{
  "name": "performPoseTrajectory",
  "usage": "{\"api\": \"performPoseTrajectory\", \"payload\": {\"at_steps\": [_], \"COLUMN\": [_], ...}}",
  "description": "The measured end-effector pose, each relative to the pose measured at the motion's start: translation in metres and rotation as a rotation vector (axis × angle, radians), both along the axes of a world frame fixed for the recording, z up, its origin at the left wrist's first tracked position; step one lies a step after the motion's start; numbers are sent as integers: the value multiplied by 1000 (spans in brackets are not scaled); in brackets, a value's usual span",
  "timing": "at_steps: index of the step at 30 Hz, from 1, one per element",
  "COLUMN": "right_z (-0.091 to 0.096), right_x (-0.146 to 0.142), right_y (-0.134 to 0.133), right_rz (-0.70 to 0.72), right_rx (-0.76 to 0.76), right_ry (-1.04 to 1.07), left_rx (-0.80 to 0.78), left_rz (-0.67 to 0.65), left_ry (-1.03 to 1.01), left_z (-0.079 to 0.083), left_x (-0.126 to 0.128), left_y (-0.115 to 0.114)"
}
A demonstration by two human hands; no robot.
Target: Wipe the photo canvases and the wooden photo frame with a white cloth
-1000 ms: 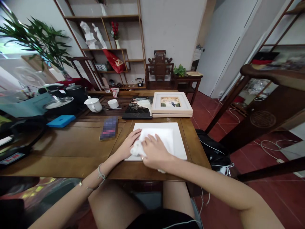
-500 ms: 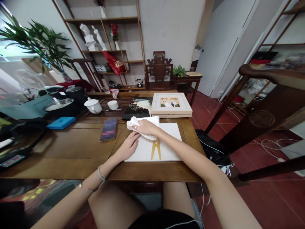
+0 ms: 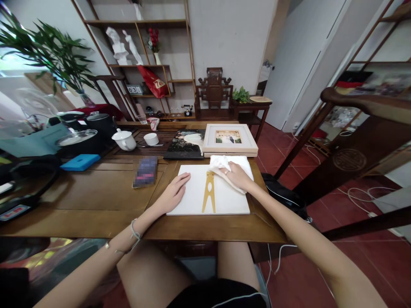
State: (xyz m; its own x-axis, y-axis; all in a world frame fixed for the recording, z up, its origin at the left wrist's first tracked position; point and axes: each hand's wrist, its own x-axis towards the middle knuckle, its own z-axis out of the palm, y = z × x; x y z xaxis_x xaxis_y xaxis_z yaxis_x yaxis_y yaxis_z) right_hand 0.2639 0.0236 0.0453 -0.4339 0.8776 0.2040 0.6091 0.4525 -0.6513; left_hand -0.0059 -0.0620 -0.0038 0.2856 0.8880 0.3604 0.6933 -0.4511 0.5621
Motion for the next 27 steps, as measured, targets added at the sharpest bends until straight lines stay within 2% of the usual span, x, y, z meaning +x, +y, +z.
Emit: {"api": "performPoseTrajectory", "payload": {"at_steps": [4, 8, 10, 12, 15, 19, 22, 25, 27], "right_z": [6, -5, -10, -12, -7, 1, 7, 10, 9], "right_x": [-5, -15, -16, -15, -12, -11, -17, -31, -43], "right_y": [-31, -83, -107, -118, -103, -49, -21, -17, -25], "right_rz": [23, 32, 86, 159, 169, -7, -95, -137, -94], "right_rx": [105, 192, 224, 226, 162, 74, 78, 124, 158], "right_ry": [-6, -82, -88, -77, -31, 47, -1, -77, -116], "left_rx": [3, -3, -1, 0, -3, -6, 0, 7, 9], "left_rz": [6, 13, 13, 8, 1, 6, -1, -7, -4], "left_ry": [-22, -10, -5, -7, -14, -16, -13, -17, -18], "left_z": [-1, -1, -1, -2, -2, -2, -1, -1, -2], "left_x": [0, 0, 0, -1, -1, -1, -1, -2, -2], "left_y": [0, 1, 1, 1, 1, 0, -1, 0, 0]}}
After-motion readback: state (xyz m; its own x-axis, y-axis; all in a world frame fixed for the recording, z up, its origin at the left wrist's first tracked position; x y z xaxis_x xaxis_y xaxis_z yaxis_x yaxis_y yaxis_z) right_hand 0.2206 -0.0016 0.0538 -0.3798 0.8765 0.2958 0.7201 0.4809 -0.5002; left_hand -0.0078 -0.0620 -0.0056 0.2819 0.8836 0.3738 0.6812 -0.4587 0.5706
